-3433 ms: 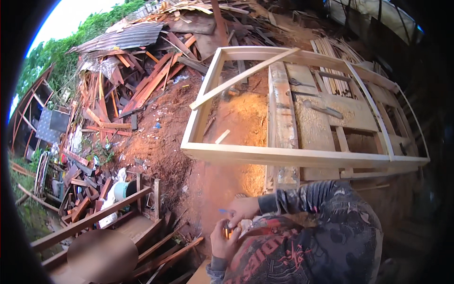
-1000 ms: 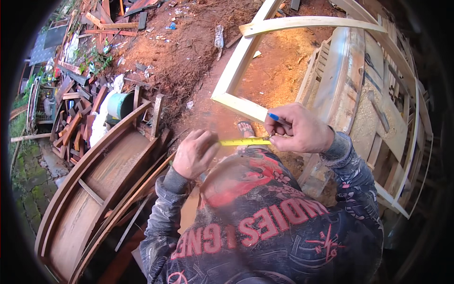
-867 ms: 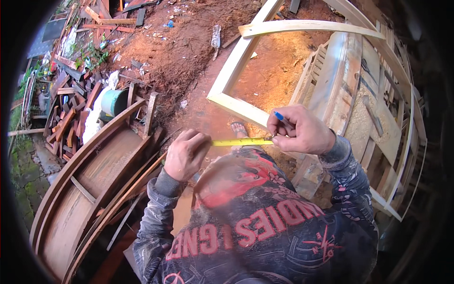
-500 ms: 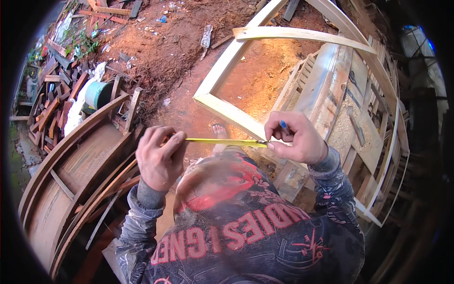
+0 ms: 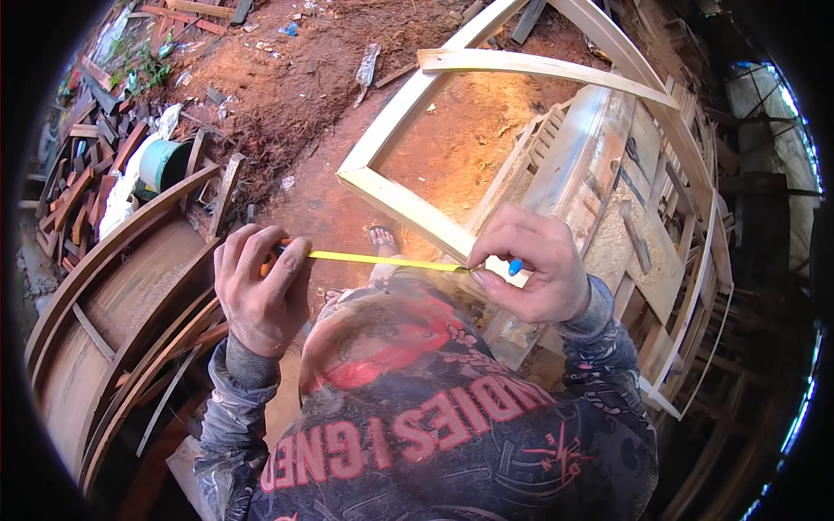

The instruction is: The person hammers nails into a wooden frame using a hammer, measures the dimensions with a tape measure, and marks points on the wood with a pen.

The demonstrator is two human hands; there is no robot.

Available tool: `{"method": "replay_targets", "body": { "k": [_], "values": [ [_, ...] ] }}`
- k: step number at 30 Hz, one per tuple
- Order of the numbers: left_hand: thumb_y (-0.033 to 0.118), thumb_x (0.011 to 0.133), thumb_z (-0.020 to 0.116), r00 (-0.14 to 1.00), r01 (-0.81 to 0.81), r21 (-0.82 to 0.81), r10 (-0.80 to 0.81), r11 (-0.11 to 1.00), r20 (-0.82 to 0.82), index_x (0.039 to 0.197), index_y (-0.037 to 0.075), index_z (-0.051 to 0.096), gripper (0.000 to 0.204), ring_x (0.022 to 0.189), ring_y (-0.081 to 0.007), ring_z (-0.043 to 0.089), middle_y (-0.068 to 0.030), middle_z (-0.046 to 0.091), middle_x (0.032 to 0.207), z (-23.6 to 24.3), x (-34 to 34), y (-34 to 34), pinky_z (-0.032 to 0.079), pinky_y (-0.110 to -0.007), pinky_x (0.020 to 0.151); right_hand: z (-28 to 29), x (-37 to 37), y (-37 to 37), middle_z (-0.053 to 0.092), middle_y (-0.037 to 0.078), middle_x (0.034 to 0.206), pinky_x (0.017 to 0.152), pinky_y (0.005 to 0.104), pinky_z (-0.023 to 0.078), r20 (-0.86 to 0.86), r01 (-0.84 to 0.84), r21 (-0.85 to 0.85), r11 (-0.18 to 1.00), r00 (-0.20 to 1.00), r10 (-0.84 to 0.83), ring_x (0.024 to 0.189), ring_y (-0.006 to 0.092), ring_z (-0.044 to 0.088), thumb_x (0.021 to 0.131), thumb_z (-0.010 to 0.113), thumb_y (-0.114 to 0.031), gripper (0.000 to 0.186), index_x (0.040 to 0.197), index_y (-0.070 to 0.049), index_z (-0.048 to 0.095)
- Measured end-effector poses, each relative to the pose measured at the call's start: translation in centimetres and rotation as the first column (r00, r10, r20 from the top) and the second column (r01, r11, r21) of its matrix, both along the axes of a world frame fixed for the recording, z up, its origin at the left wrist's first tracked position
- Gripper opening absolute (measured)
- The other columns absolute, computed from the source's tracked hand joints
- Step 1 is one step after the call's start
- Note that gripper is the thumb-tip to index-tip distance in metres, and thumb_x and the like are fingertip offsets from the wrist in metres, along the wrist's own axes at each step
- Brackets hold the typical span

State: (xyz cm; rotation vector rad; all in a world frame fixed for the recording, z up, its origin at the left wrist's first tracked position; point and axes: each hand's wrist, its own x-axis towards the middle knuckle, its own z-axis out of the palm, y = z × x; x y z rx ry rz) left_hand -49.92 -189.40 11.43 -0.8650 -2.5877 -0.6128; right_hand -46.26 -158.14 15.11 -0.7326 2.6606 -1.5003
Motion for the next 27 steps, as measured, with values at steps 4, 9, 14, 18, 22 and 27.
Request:
{"method": "replay_targets", "body": {
  "k": [4, 9, 14, 18, 22, 27],
  "values": [
    [0.002, 0.071, 0.073, 1.000, -0.006, 0.005, 0.005, 1.000, 0.017, 0.095, 0.006, 0.068, 0.024, 0.092, -0.0333, 0.060, -0.0115, 0.062, 0.093, 0.0, 0.1, 0.0, 0.048, -0.044, 0.078, 0.1, -0.1, 0.0, 0.059, 0.004, 0.081, 0.054, 0.0256, 0.040, 0.029, 0.014, 0.014, 1.000, 0.999, -0.014, 0.063, 0.0144, 0.055, 0.071, 0.069, 0.001, 0.020, 0.090, -0.005, 0.067],
    [0.003, 0.071, 0.073, 0.980, 0.012, 0.036, -0.019, 0.999, 0.200, 0.094, 0.004, 0.069, 0.023, 0.087, -0.0325, 0.060, -0.0119, 0.063, 0.091, -0.1, 0.1, -0.1, 0.048, -0.042, 0.076, 0.9, -0.3, 0.3, 0.060, 0.001, 0.083, 0.059, 0.0234, 0.038, 0.449, 0.062, -0.063, 0.996, 0.893, -0.027, 0.068, 0.0078, 0.052, 0.076, 0.067, -0.002, 0.014, 0.090, -0.003, 0.067],
    [0.005, 0.074, 0.073, 0.924, 0.039, 0.071, -0.063, 0.997, 0.378, 0.090, 0.002, 0.071, 0.017, 0.082, -0.0299, 0.059, -0.0119, 0.064, 0.087, -0.5, -0.1, -0.4, 0.048, -0.039, 0.071, -0.4, -0.5, 0.2, 0.064, -0.001, 0.088, 0.069, 0.0225, 0.043, 0.644, 0.141, -0.278, 0.950, 0.761, 0.075, 0.078, 0.0053, 0.056, 0.083, 0.065, 0.000, 0.012, 0.094, -0.001, 0.067],
    [0.007, 0.078, 0.072, 0.881, 0.046, 0.100, -0.087, 0.994, 0.465, 0.088, 0.002, 0.072, 0.012, 0.078, -0.0294, 0.060, -0.0118, 0.064, 0.083, -1.1, 0.0, -0.8, 0.048, -0.038, 0.069, -1.2, -0.6, 0.1, 0.065, 0.001, 0.089, 0.074, 0.0235, 0.045, 0.654, 0.160, -0.305, 0.939, 0.752, 0.084, 0.083, 0.0066, 0.057, 0.083, 0.063, 0.001, 0.011, 0.094, -0.001, 0.066],
    [0.009, 0.079, 0.072, 0.847, 0.077, 0.116, -0.127, 0.990, 0.516, 0.088, 0.002, 0.073, 0.012, 0.078, -0.0310, 0.061, -0.0131, 0.064, 0.082, -1.7, -0.1, -1.2, 0.048, -0.039, 0.069, -1.8, -0.7, -0.1, 0.064, 0.001, 0.088, 0.075, 0.0244, 0.046, 0.664, 0.155, -0.290, 0.945, 0.743, 0.082, 0.084, 0.0073, 0.057, 0.083, 0.062, 0.001, 0.011, 0.093, -0.001, 0.065],
    [0.010, 0.079, 0.071, 0.774, 0.077, 0.142, -0.148, 0.987, 0.615, 0.089, 0.001, 0.073, 0.013, 0.077, -0.0322, 0.061, -0.0143, 0.064, 0.080, -2.6, -0.2, -1.5, 0.049, -0.040, 0.069, -2.9, -1.2, -0.2, 0.062, 0.000, 0.086, 0.076, 0.0241, 0.046, 0.649, 0.071, -0.272, 0.960, 0.750, 0.129, 0.083, 0.0076, 0.057, 0.082, 0.061, 0.002, 0.012, 0.093, -0.002, 0.064]
  ]
}}
